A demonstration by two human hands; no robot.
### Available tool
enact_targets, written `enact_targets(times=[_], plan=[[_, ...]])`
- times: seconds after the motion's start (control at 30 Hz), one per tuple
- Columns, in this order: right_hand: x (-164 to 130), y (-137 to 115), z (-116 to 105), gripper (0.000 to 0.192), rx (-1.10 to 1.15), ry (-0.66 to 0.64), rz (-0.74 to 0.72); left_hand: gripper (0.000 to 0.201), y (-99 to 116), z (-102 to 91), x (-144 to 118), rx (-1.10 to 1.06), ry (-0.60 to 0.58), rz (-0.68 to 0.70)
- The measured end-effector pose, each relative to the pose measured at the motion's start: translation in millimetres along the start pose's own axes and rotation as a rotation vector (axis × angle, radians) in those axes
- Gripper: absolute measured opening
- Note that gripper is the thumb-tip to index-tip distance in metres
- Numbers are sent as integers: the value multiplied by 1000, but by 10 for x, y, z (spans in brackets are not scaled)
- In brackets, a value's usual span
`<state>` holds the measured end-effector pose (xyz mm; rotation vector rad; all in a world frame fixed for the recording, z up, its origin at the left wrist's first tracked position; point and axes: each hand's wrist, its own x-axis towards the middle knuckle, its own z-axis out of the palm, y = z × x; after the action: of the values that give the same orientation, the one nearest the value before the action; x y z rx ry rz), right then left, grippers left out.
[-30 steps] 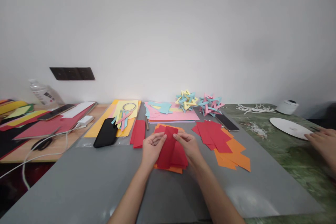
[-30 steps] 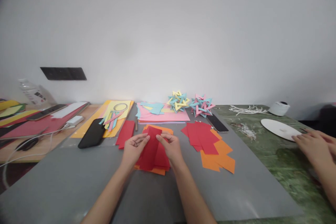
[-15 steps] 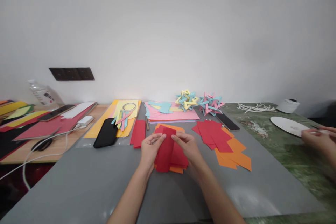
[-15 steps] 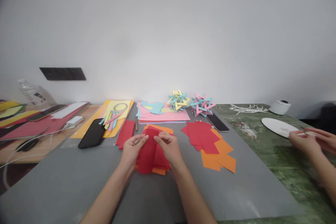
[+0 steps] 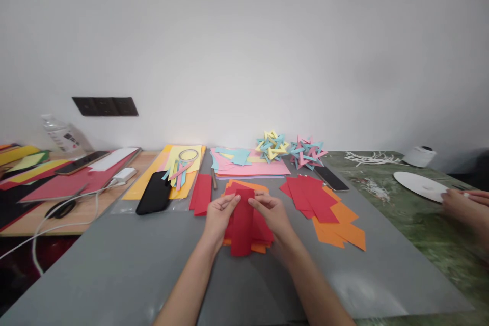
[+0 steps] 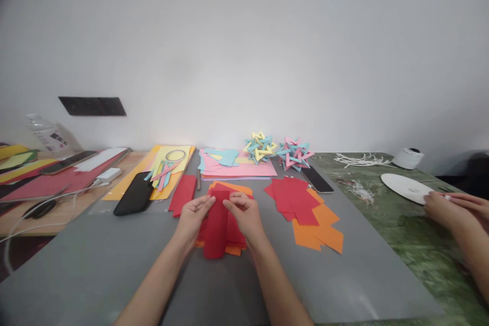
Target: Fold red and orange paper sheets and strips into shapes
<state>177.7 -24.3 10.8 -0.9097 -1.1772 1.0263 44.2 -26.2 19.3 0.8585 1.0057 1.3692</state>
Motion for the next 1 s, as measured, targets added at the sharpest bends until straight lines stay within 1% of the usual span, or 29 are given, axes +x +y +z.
enact_targets(times=[0.23,0.37,0.5,0.63,0.87,1.0], plan=[[7,-3,-5,12,-16,36,17,30,12,24,-4,70,30,34],[-6,-26,9,14,1,62,40,30,-22,50,-13,41,47,42],[-25,-46,34,12,32,95,38,32,-29,81,-42,4,39,38],[-25,-24,51,11,62,103,30,31,-16,101,-68,-18,71,44],[-16,-18,62,13,135,191,88,29,-55,81,-49,29,92,103],[-30,-40,68,17,166,250,159,28,-69,79,-31,52,103,130]])
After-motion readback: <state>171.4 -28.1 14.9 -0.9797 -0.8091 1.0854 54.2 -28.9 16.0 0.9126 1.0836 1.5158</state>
